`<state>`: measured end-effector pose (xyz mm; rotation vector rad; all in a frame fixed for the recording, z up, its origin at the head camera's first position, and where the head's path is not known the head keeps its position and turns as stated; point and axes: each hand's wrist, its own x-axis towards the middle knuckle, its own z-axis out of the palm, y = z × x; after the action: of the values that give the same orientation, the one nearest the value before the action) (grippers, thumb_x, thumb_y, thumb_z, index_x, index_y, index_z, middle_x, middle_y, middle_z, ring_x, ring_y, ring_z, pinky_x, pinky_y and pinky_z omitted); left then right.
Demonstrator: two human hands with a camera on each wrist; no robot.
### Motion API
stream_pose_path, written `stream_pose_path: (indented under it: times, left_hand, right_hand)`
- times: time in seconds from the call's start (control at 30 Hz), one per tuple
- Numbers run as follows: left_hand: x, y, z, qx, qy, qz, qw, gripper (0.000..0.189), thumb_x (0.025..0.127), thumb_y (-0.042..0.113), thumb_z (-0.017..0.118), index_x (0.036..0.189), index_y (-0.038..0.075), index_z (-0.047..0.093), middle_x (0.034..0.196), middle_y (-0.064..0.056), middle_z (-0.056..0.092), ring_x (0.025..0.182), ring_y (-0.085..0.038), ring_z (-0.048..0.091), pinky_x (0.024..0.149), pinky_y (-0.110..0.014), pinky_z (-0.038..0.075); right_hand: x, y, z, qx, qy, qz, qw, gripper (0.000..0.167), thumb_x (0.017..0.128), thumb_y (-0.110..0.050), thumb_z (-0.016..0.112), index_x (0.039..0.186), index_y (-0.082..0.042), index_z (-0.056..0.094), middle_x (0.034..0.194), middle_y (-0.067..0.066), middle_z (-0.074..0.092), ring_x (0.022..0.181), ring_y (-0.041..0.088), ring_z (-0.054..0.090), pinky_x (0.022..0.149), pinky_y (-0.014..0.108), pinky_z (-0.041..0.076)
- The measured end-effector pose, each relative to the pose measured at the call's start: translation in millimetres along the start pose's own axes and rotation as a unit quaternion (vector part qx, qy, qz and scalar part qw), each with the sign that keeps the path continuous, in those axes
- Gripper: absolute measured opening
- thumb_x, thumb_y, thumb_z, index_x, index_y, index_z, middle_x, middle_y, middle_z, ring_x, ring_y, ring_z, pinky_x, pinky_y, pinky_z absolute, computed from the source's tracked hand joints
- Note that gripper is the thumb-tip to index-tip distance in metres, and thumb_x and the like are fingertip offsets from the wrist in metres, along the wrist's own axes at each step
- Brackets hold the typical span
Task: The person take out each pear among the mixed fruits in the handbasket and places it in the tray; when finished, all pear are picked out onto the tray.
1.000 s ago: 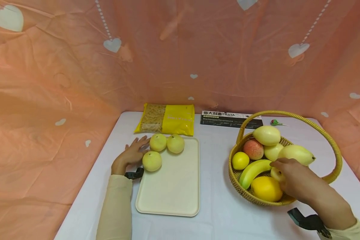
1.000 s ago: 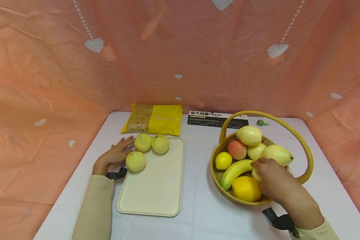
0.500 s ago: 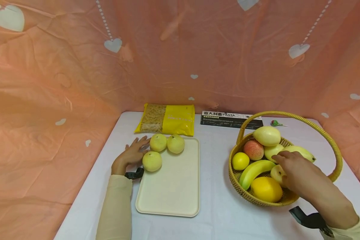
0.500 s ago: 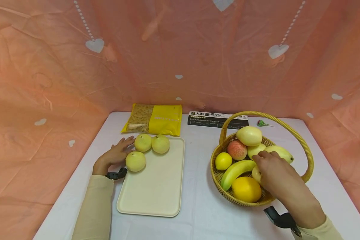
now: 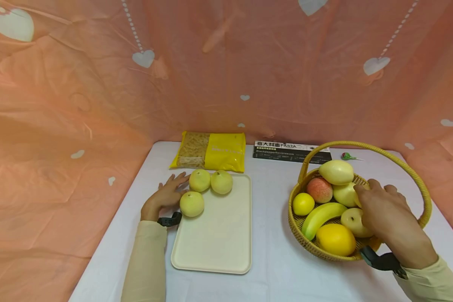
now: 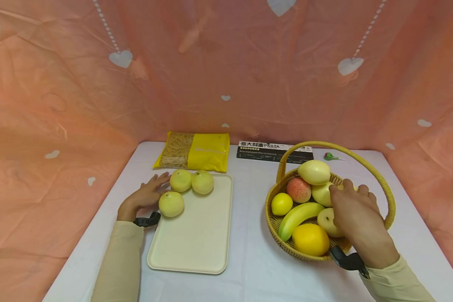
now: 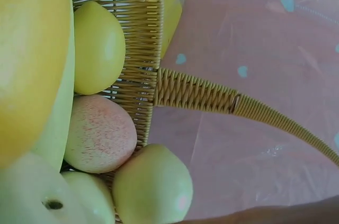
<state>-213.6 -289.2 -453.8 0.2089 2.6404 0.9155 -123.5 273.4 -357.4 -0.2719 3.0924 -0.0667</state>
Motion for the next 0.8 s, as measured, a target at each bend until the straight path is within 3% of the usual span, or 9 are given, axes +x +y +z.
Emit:
stream_pose_path:
  times: [0.17, 0.27, 0.4, 0.63, 0.8]
  left_hand:
    - [0.0, 0.5, 0.3, 0.0, 0.001, 0.002, 1.0, 0.062, 0.113, 0.023, 0.052, 0.172, 0.015, 0.037, 0.183, -0.02, 0.017, 0.169, -0.051, -0.005, 0.125, -0.082, -0.013]
    - [-0.6, 1.1, -0.7, 0.004, 0.001, 0.005, 1.0, 0.062, 0.113, 0.024, 0.053, 0.172, 0.015, 0.037, 0.183, -0.021, 0.017, 0.169, -0.051, -0.004, 0.125, -0.082, -0.013]
    - [-0.5, 1.1, -1.5, 0.002, 0.001, 0.002, 1.0, 0.062, 0.113, 0.024, 0.053, 0.173, 0.016, 0.037, 0.183, -0.02, 0.016, 0.169, -0.051, -0.005, 0.125, -0.082, -0.014]
    - [0.6, -0.6, -0.4, 0.004, 0.001, -0.002, 1.0, 0.062, 0.113, 0.024, 0.052, 0.173, 0.017, 0.036, 0.184, -0.019, 0.016, 0.17, -0.05, -0.005, 0.126, -0.081, -0.013]
    - [-0.7, -0.6, 0.2, 0.004, 0.002, 0.0, 1.0, 0.061, 0.114, 0.024, 0.052, 0.173, 0.016, 0.037, 0.183, -0.02, 0.016, 0.169, -0.05, -0.005, 0.125, -0.082, -0.013]
  right_hand:
    - [5.1, 6, -1, 0.042, -0.056, 0.068, 0.9952, 0.061, 0.088, 0.001, 0.071, 0.141, 0.016, 0.047, 0.122, 0.051, 0.044, 0.087, 0.06, 0.047, 0.066, 0.061, 0.046]
    - [6.9, 7, -4, 0.054, -0.052, 0.094, 0.9928, 0.054, 0.089, -0.005, 0.069, 0.131, 0.019, 0.045, 0.106, 0.045, 0.048, 0.083, 0.058, 0.045, 0.066, 0.06, 0.045]
    - [7.8, 7, -5, 0.051, -0.03, 0.1, 0.9932, 0.055, 0.09, -0.015, 0.075, 0.12, 0.022, 0.046, 0.094, 0.043, 0.051, 0.082, 0.058, 0.043, 0.069, 0.062, 0.042]
    - [6.5, 5, 4, 0.108, 0.002, 0.079, 0.9909, 0.077, 0.094, -0.017, 0.081, 0.147, 0.018, 0.037, 0.12, 0.051, 0.039, 0.086, 0.065, 0.053, 0.07, 0.065, 0.048]
    - [2.9, 2, 11, 0.13, 0.042, 0.071, 0.9881, 0.079, 0.092, -0.017, 0.082, 0.151, 0.015, 0.041, 0.132, 0.052, 0.039, 0.098, 0.069, 0.053, 0.074, 0.07, 0.046]
